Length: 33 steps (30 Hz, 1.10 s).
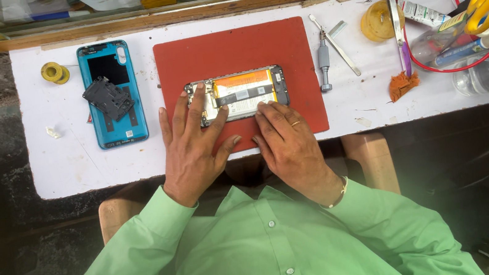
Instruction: The person removes the back cover of a smartphone, disconnects and removes the old battery, applies adhesive to the chassis, installs a new battery, reconnects the battery connector, cleans the interior with a cloth, and places the back cover back onto the phone.
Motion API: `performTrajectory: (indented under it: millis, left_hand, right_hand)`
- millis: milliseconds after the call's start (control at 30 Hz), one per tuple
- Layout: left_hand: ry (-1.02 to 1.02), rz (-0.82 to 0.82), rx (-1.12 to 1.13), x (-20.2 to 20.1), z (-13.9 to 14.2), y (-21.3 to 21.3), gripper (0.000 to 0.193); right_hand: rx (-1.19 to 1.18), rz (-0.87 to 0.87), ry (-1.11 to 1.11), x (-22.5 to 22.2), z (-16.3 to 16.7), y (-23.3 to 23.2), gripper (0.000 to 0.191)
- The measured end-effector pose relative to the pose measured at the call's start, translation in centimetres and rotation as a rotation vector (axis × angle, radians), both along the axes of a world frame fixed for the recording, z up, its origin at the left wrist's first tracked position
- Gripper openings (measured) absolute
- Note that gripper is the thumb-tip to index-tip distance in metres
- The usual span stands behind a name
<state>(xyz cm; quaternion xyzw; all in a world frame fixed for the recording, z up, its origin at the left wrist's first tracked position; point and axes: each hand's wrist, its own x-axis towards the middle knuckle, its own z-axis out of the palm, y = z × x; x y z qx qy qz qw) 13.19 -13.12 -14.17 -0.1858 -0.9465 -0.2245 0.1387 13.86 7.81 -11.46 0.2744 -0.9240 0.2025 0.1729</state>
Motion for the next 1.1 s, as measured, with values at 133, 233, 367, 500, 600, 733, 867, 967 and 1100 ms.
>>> performTrajectory:
  millis: [133,233,367,500,600,733,867,967,1100]
  left_hand:
    - [0.006,-0.015,-0.036,0.3,0.1,0.2,0.053]
    - [0.002,-0.013,-0.042,0.3,0.0,0.1,0.052]
    - [0.021,0.002,-0.027,0.4,-0.3,-0.1,0.052]
    - [-0.004,0.016,-0.036,1.0,-0.2,0.2,0.051]
    - [0.013,0.029,-0.036,0.9,0.0,0.3,0.051]
    - [0.004,0.032,-0.04,0.8,-0.1,0.1,0.053]
    - [0.001,0.008,-0.05,0.7,-0.3,-0.1,0.055]
    - [0.002,0.014,-0.017,1.1,-0.2,-0.3,0.051]
    - [-0.015,0.066,0.072,1.9,-0.1,-0.5,0.049]
  right_hand:
    - [0.03,0.027,-0.013,0.0,0.2,0.1,0.039]
    - [0.076,0.038,-0.006,-0.3,0.3,0.3,0.041]
    - [-0.026,0.046,-0.121,-1.4,0.7,1.3,0.041]
    - [0.042,0.049,-0.055,-3.4,1.1,1.9,0.058]
    - [0.115,0.049,-0.068,-4.8,1.0,1.6,0.062]
    - [0.112,0.053,-0.122,-5.1,0.5,1.2,0.066]
    - [0.082,0.077,-0.173,-5.4,0.2,1.3,0.063]
    - [0.014,0.14,-0.238,-6.2,0.5,2.0,0.071]
    - [0.054,0.227,-0.316,-7.2,1.1,2.5,0.092]
